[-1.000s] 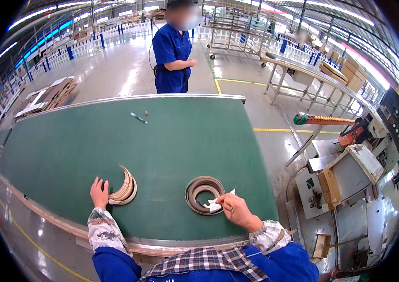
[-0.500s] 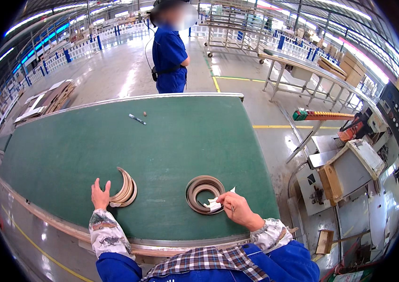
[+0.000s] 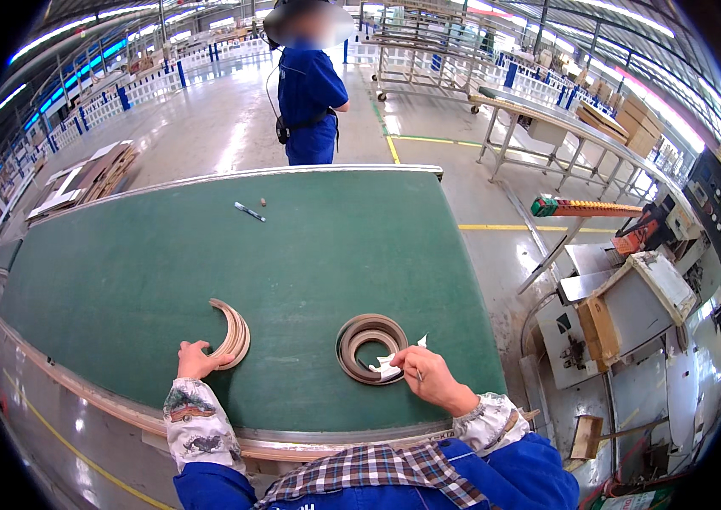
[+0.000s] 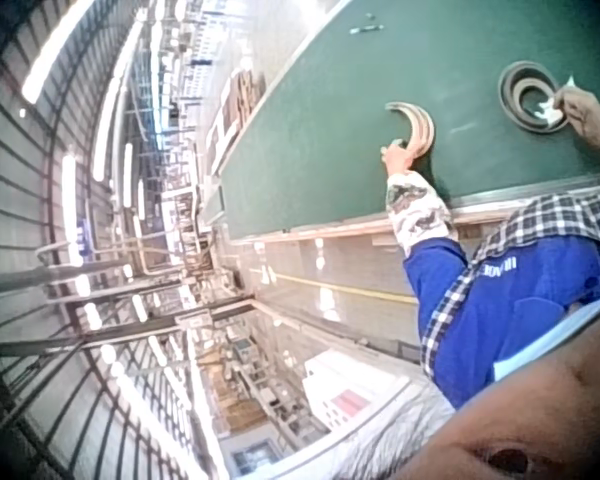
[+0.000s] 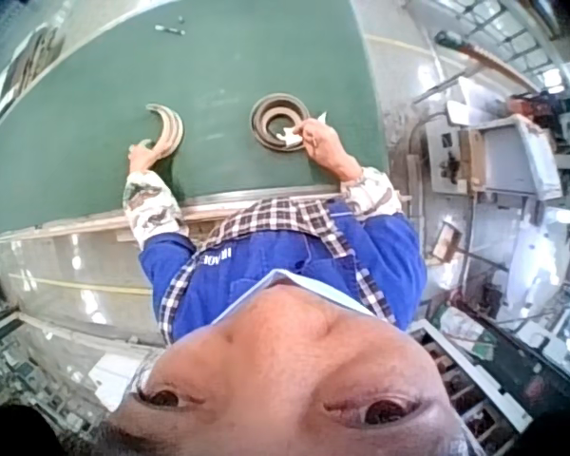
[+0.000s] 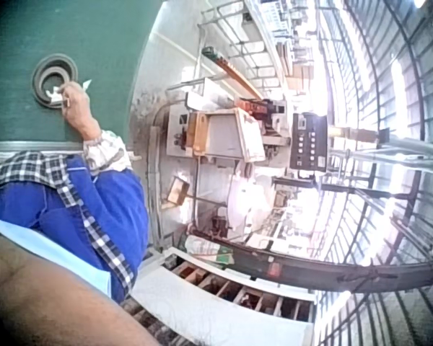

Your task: The person repeatedly picks up flexible curved strips from a green worktable, aligns them, and stacks them into neat piles. They occasionally wipe the strips with a white cloth and adjust the stacks. A coworker stands nearby but does not assist with the task.

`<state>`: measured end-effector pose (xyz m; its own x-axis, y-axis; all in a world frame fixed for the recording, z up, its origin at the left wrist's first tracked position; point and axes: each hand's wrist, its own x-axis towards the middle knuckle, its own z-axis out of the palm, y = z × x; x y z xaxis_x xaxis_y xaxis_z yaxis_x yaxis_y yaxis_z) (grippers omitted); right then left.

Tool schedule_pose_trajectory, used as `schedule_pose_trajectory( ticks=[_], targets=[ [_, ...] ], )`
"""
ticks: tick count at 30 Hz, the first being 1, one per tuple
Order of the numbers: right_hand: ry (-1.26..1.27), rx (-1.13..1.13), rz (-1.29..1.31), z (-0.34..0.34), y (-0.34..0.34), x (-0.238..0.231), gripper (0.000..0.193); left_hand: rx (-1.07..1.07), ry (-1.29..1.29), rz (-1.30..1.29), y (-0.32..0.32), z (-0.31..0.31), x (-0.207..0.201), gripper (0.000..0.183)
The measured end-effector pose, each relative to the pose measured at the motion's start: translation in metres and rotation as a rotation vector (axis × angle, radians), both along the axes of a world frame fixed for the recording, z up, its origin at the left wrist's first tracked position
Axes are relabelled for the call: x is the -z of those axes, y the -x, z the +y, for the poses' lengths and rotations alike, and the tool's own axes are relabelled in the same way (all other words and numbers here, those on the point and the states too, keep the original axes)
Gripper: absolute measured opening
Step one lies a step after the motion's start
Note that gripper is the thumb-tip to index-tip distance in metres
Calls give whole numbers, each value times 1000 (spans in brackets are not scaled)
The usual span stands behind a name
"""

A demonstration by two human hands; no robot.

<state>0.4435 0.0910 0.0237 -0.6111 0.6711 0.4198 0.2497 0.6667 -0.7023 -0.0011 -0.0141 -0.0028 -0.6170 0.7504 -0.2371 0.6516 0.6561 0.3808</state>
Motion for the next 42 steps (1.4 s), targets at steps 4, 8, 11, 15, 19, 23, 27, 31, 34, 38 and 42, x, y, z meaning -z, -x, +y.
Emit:
schedule_pose_trajectory(
  ticks=[4, 8, 11, 15, 19, 23, 27, 31, 34, 38, 42],
  targets=[
    [20, -9, 23, 1, 1, 4, 22, 50, -59, 12, 5, -3, 13, 66],
    [17, -13, 17, 3, 1, 7, 21, 71, -32, -6, 8, 0, 15, 62],
    [4, -18, 17, 3, 0, 6, 20, 96, -39, -32, 7, 1, 14, 61],
    [25, -17, -1, 3, 1, 7, 19, 109, -2, -140, 26, -1, 26, 60],
    [37, -14, -9, 3, -1, 9, 20, 91, -16, -126, 4, 0, 3, 75],
    [10, -17, -18, 4, 1, 12, 20, 275, -29, 199, -27, 20, 13, 108],
    [-5, -1, -20, 4, 2, 8, 20, 243, -179, 323, -51, 35, 37, 74],
    [-107, 79, 36, 10, -9, 13, 19, 201, -248, 284, -38, 44, 53, 46],
    [-92, 256, -22, 27, -16, 6, 14, 164, -187, 343, -12, 27, 58, 42],
    [122, 556, -288, 45, -45, 19, 20, 172, -170, 359, 22, 26, 65, 52],
    [314, 628, -477, 50, -55, 29, 22, 345, -376, 544, -46, 28, 17, 60]
  ],
)
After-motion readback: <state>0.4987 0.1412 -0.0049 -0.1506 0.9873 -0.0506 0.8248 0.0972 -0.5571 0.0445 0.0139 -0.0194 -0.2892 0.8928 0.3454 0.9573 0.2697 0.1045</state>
